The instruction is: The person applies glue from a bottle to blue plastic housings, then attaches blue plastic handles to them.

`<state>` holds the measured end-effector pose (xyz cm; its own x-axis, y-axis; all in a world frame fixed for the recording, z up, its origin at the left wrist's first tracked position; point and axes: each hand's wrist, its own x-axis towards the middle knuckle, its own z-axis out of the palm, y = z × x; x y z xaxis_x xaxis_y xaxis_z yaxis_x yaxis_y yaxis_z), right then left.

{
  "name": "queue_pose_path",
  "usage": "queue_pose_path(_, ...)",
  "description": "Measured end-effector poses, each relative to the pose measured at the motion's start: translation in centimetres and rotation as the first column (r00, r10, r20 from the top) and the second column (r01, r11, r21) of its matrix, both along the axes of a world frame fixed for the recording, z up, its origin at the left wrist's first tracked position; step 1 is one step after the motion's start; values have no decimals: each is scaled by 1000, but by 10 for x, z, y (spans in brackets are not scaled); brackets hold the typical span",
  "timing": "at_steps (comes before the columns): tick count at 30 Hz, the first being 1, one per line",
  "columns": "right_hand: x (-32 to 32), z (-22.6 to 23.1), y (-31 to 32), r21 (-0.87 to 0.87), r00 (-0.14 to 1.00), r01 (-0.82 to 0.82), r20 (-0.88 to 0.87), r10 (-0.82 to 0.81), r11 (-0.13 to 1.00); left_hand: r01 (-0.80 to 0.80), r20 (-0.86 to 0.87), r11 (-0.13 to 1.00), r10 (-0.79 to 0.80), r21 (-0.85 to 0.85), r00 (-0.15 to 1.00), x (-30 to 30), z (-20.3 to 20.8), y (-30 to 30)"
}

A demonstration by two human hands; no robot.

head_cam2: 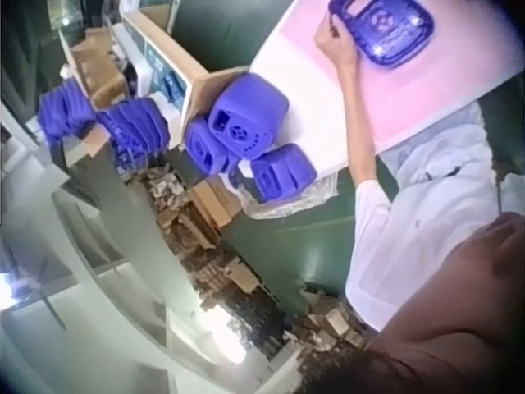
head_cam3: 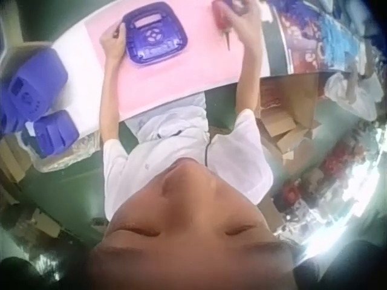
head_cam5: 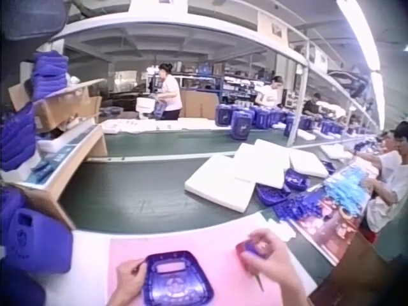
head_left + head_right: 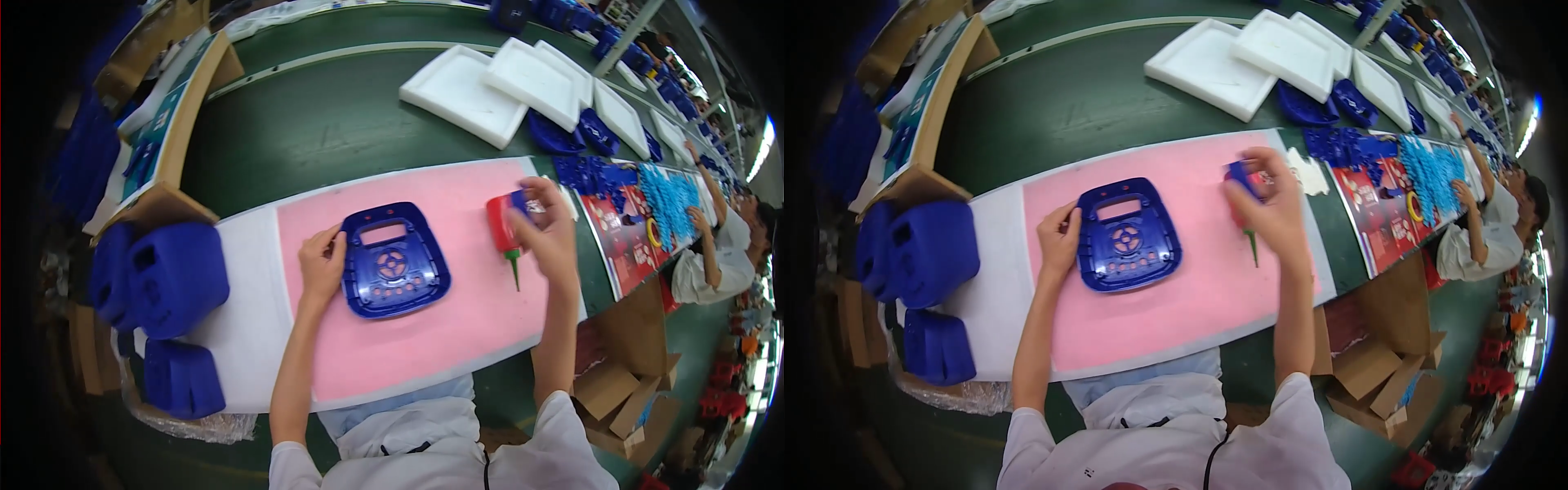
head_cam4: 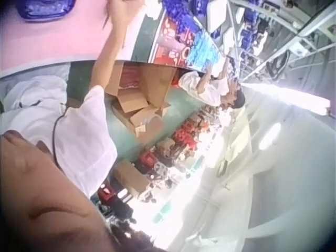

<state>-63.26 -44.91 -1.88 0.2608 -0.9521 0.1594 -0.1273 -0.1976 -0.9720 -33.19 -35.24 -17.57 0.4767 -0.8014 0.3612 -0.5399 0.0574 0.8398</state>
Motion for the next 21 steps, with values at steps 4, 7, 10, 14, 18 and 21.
queue_pose_path(4,85,-41,5,-203,939,-313,80,334,928,47,86,999,-46,-9,995,-2,9,-2)
queue_pose_path(7,120,-70,-9,-156,875,-395,236,422,905,20,24,1000,-20,-13,1000,0,7,-4)
queue_pose_path(10,134,-76,-11,-39,846,-396,372,382,917,4,17,1000,-4,27,1000,4,7,0)
queue_pose_path(14,132,-85,-12,27,840,-438,368,398,899,-2,98,999,6,-37,995,5,16,0)
queue_pose_path(18,132,-92,-11,13,868,-382,349,354,924,114,304,980,-59,-164,951,-13,55,7)
queue_pose_path(21,138,-85,-1,60,818,-448,431,381,892,207,-36,961,-217,-183,976,-28,60,15)
